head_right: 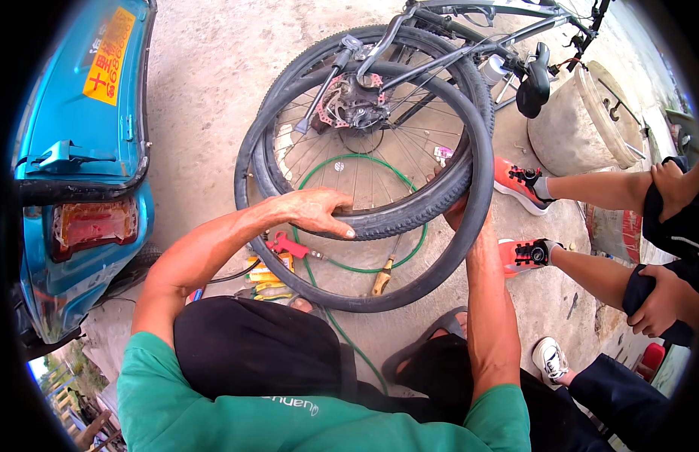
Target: The person repairs a bicycle tire by using pliers to pull a nail from the tread, removing the inner tube, applying a patch with adhesive, and then tucking the inner tube back into the tire casing by hand.
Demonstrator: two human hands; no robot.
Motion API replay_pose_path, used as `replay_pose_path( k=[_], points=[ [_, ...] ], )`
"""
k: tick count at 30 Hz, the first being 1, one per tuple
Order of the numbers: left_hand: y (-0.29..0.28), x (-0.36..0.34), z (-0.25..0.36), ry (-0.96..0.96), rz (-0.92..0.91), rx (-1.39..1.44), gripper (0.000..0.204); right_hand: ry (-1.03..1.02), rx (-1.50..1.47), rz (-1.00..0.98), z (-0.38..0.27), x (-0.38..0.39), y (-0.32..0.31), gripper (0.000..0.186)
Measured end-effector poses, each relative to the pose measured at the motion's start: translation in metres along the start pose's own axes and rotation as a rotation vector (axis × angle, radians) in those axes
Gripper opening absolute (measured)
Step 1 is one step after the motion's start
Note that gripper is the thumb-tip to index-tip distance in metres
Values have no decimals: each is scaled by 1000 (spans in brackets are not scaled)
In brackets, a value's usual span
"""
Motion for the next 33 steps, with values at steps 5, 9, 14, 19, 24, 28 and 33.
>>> replay_pose_path(
  k=[5, 9, 14, 19, 24, 28, 33],
  points=[
    [-3, 48, -52, -42, 34, -117, 58, 17, 54, 43, -16, -15, -6, 38],
    [-1, 34, -27, -35, 171, -181, 56, -38, 40, 82, -25, 6, 11, 37],
    [15, -5, 21, -4, 337, 50, 56, -70, 108, 80, 14, 23, 15, 46],
    [6, -41, 61, 157, 378, 390, 60, -127, 28, -49, 19, 28, 37, 49],
    [5, -41, 47, 38, 252, 191, 67, -168, 142, 60, 13, 23, 19, 42],
    [12, -2, 4, -49, 141, 65, 70, -92, 149, -27, 4, 12, 19, 40],
    [9, 52, -38, -76, 197, -109, 58, -148, 238, -106, -12, -9, 10, 44]
  ],
)
Point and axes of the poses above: each hand's wrist, its own x-axis away from the middle knuckle, its own y-axis out of the palm, z = x × y, the point moved 6 cm from there along -x, towards the middle knuckle, and after that the axes turned 12 degrees about -z, right-handed, at the moved point
